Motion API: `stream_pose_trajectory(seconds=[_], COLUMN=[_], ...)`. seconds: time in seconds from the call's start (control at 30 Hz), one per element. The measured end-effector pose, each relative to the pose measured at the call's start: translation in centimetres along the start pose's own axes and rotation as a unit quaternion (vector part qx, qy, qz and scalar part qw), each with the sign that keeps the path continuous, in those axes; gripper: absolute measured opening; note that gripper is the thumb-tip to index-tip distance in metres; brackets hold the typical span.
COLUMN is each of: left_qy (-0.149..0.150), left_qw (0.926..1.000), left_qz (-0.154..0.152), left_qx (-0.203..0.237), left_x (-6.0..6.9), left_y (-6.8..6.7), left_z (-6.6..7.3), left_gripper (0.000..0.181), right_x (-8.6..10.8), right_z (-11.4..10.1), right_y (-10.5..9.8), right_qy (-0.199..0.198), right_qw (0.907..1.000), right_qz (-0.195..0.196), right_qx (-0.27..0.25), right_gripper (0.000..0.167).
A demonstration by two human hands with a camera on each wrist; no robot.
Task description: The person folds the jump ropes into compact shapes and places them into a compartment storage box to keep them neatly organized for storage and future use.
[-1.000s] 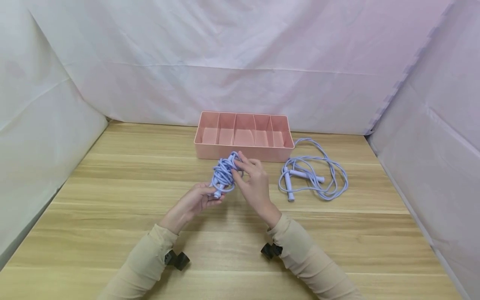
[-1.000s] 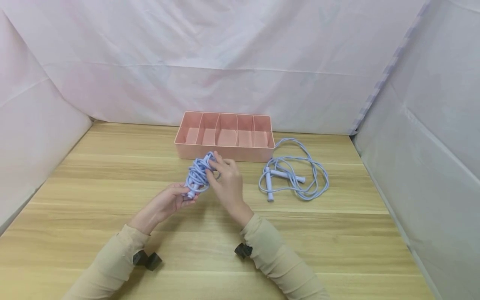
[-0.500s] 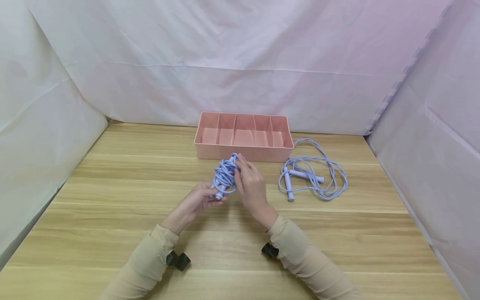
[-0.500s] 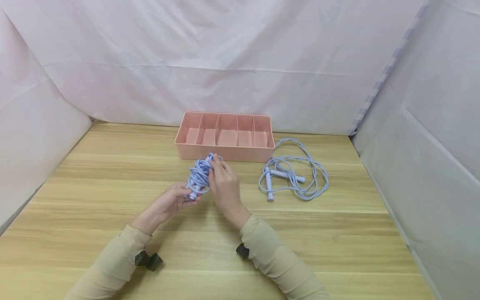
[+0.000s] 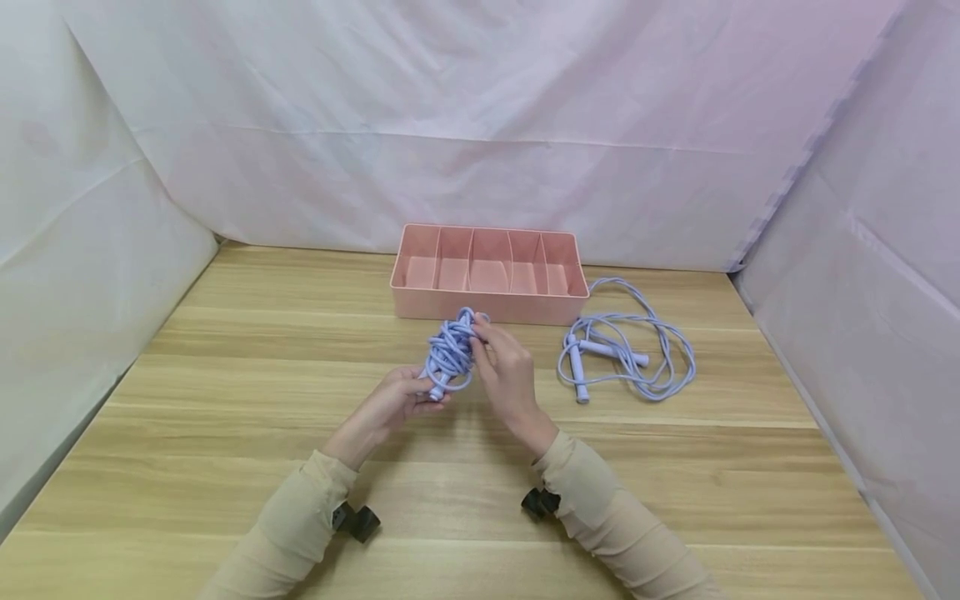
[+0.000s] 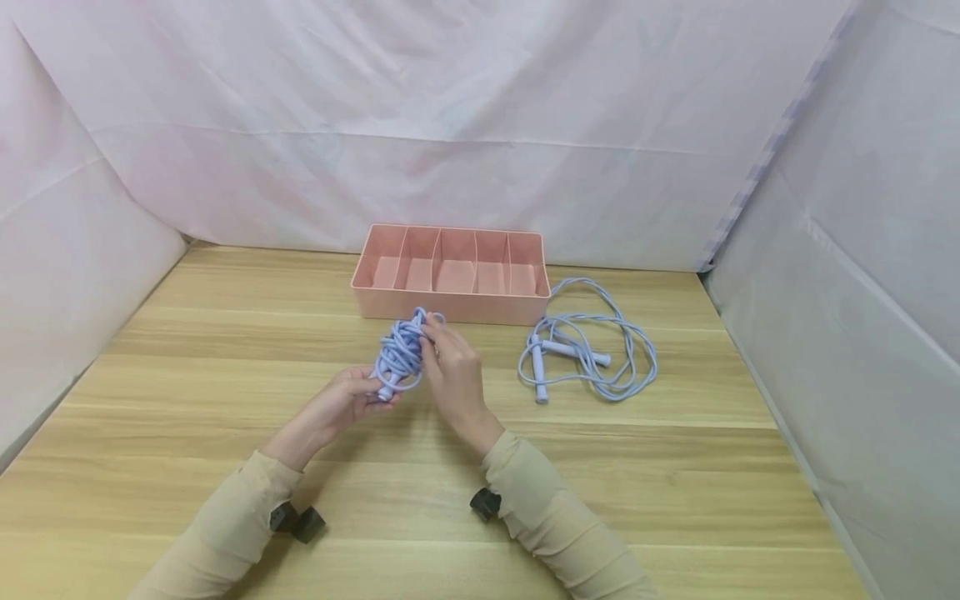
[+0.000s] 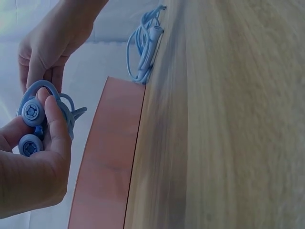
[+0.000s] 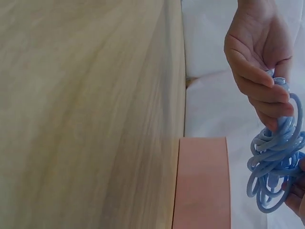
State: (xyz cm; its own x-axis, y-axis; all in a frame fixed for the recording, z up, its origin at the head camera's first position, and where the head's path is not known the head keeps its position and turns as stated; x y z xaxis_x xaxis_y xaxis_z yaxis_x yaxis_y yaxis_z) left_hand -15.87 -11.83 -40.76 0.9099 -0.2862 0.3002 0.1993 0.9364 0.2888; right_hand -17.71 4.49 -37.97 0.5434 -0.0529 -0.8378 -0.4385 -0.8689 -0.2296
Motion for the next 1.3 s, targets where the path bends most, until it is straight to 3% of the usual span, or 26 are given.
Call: stream_pose_trajectory(seconds=[0.17, 0.33, 0.57, 0.63, 0.73, 0.83, 0.97, 1.03, 1.13, 1.3], left_qy=[-0.004, -0.004, -0.001, -0.003, -0.006, -0.006, -0.002, 0.001, 0.006, 0.019], left_qw=[0.9999, 0.9999, 1.0, 1.0, 0.9999, 0.9999, 0.9997, 0.9994, 0.9988, 0.9962], left_qz=[-0.001, -0.002, 0.004, 0.006, 0.008, 0.012, 0.016, 0.017, 0.021, 0.031], left_qx=[0.012, 0.013, 0.009, 0.008, 0.009, 0.001, -0.018, -0.029, -0.044, -0.079], left_x=[0.0, 0.0, 0.1, 0.1, 0.1, 0.0, -0.1, -0.2, -0.2, -0.2], left_y=[-0.1, -0.2, -0.3, -0.4, -0.5, -0.4, -0.2, -0.1, -0.1, -0.1], left_z=[0.0, 0.0, 0.2, 0.3, 0.4, 0.5, 0.5, 0.4, 0.4, 0.6], left_gripper=[0.025, 0.022, 0.027, 0.029, 0.033, 0.036, 0.034, 0.034, 0.035, 0.035], right_x=[-0.4, -0.4, -0.3, -0.4, -0.6, -0.8, -0.9, -0.9, -0.9, -0.7], right_z=[-0.2, 0.0, 0.6, 0.8, 1.0, 1.2, 1.3, 1.4, 1.4, 1.4], right_y=[0.0, 0.0, -0.1, -0.1, -0.3, -0.2, 0.1, 0.2, 0.2, 0.0], right_qy=[0.008, 0.0, -0.107, -0.115, -0.083, -0.021, 0.068, 0.092, 0.065, -0.046], right_qw=[0.9995, 0.9999, 0.9918, 0.9902, 0.9933, 0.996, 0.9912, 0.9878, 0.9923, 0.9974], right_qz=[0.014, 0.004, -0.05, -0.065, -0.08, -0.076, -0.049, -0.033, -0.027, -0.038], right_qx=[-0.026, -0.012, 0.048, 0.045, 0.007, -0.042, -0.103, -0.121, -0.102, -0.04], right_gripper=[0.018, 0.02, 0.031, 0.033, 0.029, 0.023, 0.017, 0.014, 0.011, 0.014])
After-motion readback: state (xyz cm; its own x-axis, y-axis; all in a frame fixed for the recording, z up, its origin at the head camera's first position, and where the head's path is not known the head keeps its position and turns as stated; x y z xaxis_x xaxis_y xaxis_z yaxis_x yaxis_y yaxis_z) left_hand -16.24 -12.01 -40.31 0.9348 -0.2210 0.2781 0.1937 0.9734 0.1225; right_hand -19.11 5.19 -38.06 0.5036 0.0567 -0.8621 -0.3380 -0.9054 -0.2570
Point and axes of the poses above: each hand's wrist, its own x-axis away from the middle knuckle, its own y-axis out of the palm, z = x × y, the point moved 2 cm from there along -x, towards the middle knuckle, and after that the axes turned 9 degrees about z, right-handed, at the moved point
